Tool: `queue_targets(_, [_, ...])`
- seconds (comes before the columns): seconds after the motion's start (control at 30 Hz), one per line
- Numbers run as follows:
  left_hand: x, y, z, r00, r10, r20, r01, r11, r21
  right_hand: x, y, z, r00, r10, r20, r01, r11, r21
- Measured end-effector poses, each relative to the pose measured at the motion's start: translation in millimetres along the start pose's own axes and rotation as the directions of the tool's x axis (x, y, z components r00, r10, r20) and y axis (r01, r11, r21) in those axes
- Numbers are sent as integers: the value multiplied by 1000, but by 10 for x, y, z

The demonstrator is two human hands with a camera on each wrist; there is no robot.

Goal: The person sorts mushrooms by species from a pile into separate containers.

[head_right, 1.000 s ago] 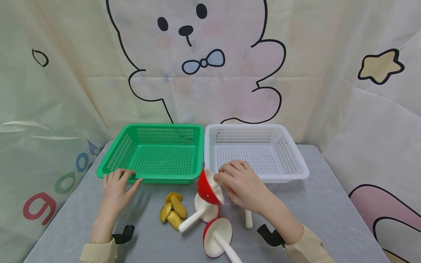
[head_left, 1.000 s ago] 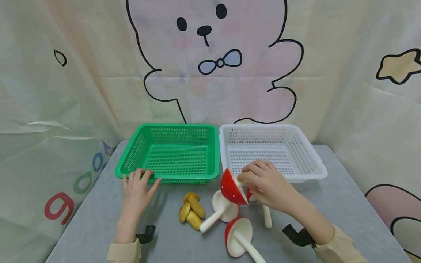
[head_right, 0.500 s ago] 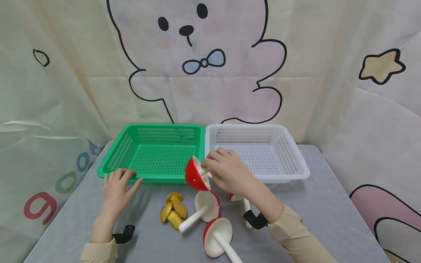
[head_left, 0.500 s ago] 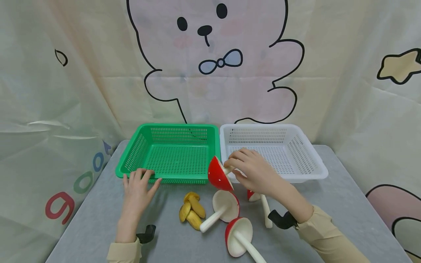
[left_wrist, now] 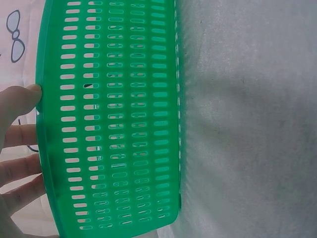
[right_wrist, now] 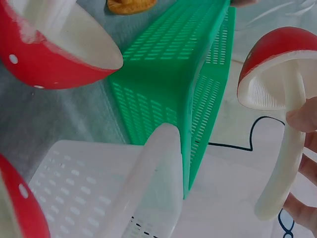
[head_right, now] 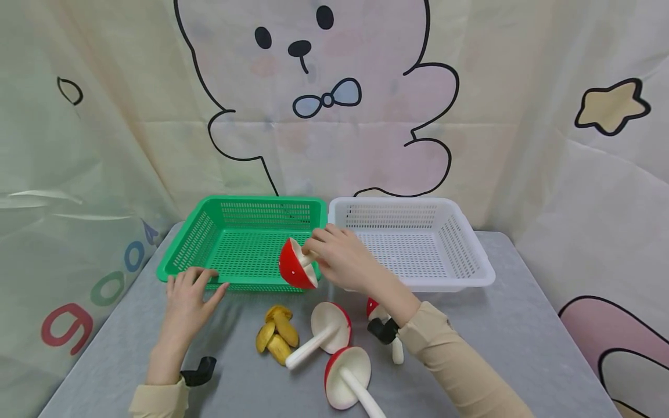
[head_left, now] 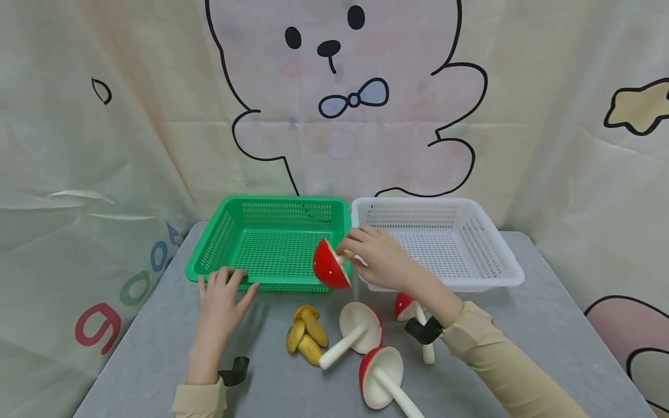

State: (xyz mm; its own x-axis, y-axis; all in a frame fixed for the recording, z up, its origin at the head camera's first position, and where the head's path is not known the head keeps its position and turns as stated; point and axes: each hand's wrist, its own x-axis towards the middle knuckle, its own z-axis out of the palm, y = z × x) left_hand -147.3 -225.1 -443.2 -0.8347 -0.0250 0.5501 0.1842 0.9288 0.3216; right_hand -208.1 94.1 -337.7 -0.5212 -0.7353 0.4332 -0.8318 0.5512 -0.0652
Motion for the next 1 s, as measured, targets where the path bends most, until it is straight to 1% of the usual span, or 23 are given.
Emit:
queue_targets(0.33, [0, 0, 3, 1000, 7, -4, -7, 1000, -4, 251, 28, 182, 998, 13, 55, -13, 1000, -1])
queue_targets(0.57, [-6, -7, 3, 1000, 0, -5, 0, 1000, -3, 432, 29, 337, 997, -12, 73, 12, 1000, 4])
queue_targets(0.83, [-5, -8, 0, 1000, 7, -6, -7, 1000, -7, 580, 46, 512, 988, 50, 143, -52, 999, 13])
queue_targets(1.0, [2, -10, 5, 1000, 13, -14, -13, 1000, -6, 656, 64, 589, 976, 86, 202, -95, 995, 36])
